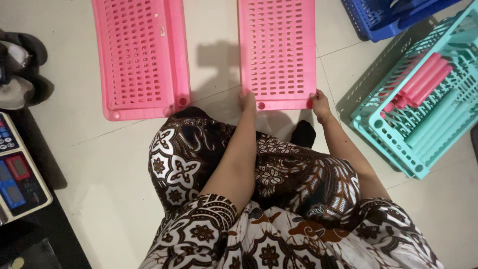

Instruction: The person sits on the floor and attaches blue cylindrical plastic legs to the corners of a blue dish drying basket, pressing each leg into place by hand. They then flip the basket over, adjust it, and work on fitting a pink perforated lid piece onto the rack.

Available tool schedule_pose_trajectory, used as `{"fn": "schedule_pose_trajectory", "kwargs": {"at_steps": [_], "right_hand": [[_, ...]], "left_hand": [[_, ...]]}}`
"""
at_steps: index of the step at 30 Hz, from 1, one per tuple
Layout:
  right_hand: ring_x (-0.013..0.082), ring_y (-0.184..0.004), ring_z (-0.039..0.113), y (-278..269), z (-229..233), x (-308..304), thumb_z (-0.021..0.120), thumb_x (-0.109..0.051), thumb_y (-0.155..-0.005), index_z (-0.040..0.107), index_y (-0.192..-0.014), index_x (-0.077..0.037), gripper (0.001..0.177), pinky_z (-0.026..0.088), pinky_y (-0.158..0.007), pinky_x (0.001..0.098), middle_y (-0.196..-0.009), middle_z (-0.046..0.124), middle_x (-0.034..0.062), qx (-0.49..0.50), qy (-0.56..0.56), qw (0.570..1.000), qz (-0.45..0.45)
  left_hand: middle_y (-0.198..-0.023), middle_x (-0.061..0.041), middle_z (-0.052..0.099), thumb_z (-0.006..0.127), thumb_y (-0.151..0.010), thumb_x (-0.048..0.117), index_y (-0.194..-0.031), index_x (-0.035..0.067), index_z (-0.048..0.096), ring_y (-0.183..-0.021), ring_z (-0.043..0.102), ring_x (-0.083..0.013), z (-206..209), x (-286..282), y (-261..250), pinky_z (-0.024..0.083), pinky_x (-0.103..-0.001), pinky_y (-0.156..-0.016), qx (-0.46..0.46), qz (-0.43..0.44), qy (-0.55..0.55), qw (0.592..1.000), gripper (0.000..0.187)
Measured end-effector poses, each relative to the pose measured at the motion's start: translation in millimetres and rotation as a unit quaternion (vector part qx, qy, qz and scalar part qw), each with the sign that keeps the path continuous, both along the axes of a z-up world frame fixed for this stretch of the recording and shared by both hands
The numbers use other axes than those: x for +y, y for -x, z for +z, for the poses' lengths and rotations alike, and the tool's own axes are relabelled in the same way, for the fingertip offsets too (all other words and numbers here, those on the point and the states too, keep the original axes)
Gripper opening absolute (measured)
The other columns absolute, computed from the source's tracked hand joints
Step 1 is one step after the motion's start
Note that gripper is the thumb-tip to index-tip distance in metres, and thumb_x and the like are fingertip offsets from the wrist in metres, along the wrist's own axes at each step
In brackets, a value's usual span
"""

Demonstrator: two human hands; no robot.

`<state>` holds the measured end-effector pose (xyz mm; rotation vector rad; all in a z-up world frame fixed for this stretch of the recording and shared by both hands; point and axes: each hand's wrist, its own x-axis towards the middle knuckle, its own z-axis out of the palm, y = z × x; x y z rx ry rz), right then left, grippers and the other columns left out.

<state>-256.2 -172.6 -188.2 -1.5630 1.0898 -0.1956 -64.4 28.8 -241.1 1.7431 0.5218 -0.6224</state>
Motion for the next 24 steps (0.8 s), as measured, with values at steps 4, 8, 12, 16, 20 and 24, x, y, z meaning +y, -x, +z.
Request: {"fn": "schedule_pose_trajectory", "kwargs": {"at_steps": [4,8,12,16,20,24], "right_hand": [[0.0166,-0.105,0.062,3,5,8,0.051,-0.017,-0.107,0.055,-0.141,0.0,0.038,0.05,-0.095,0.0327,-0.119,0.068,0.0095,0.015,0.041,0.999,0.006],[0.0194,-0.089,0.057,10,14,17,0.047,-0.015,-0.11,0.063,-0.137,0.0,0.035,0.049,-0.076,0.0353,-0.108,0.068,0.0127,0.056,0.046,0.997,0.018],[0.017,-0.089,0.064,17,27,17,0.054,-0.015,-0.101,0.061,-0.137,-0.003,0.038,0.053,-0.073,0.0325,-0.109,0.072,0.007,0.054,0.058,0.996,0.051],[0.0153,-0.096,0.065,21,49,7,0.064,-0.026,-0.1,0.061,-0.138,-0.004,0.044,0.055,-0.077,0.0329,-0.113,0.071,0.0061,0.06,0.052,0.993,0.09],[0.0171,-0.102,0.066,32,87,1,0.065,-0.017,-0.093,0.058,-0.143,-0.006,0.051,0.056,-0.084,0.0344,-0.117,0.07,0.0094,0.03,0.014,0.988,0.148],[0.0193,-0.106,0.067,57,146,2,0.057,-0.018,-0.101,0.054,-0.146,-0.007,0.047,0.055,-0.089,0.0369,-0.126,0.069,0.0086,0.05,0.04,0.979,0.195]], "left_hand": [[-0.143,-0.024,0.059,0.055,-0.086,0.024,-0.146,0.008,0.055,-0.131,0.058,-0.0398,9,0,7,0.047,-0.046,-0.109,-0.087,-0.006,0.019,0.996,0.062],[-0.16,-0.029,0.028,0.051,-0.096,0.029,-0.158,0.015,0.033,-0.145,0.034,-0.0486,22,-5,5,0.034,-0.053,-0.116,-0.007,-0.064,-0.092,0.994,0.066],[-0.162,-0.026,0.028,0.054,-0.086,0.017,-0.16,0.013,0.028,-0.147,0.032,-0.0482,38,-7,3,0.03,-0.051,-0.121,-0.017,-0.091,-0.069,0.993,0.078],[-0.164,-0.024,0.025,0.048,-0.086,0.014,-0.161,0.015,0.026,-0.149,0.026,-0.0495,51,-8,11,0.03,-0.049,-0.122,0.022,-0.104,-0.006,0.994,0.078],[-0.16,-0.025,0.029,0.051,-0.088,0.015,-0.158,0.01,0.029,-0.145,0.028,-0.0462,61,-7,22,0.03,-0.048,-0.117,-0.025,-0.122,0.026,0.992,0.073],[-0.156,-0.024,0.034,0.05,-0.09,0.016,-0.155,0.009,0.033,-0.139,0.034,-0.0431,71,-6,32,0.034,-0.046,-0.112,-0.043,-0.138,0.083,0.986,0.067]]}}
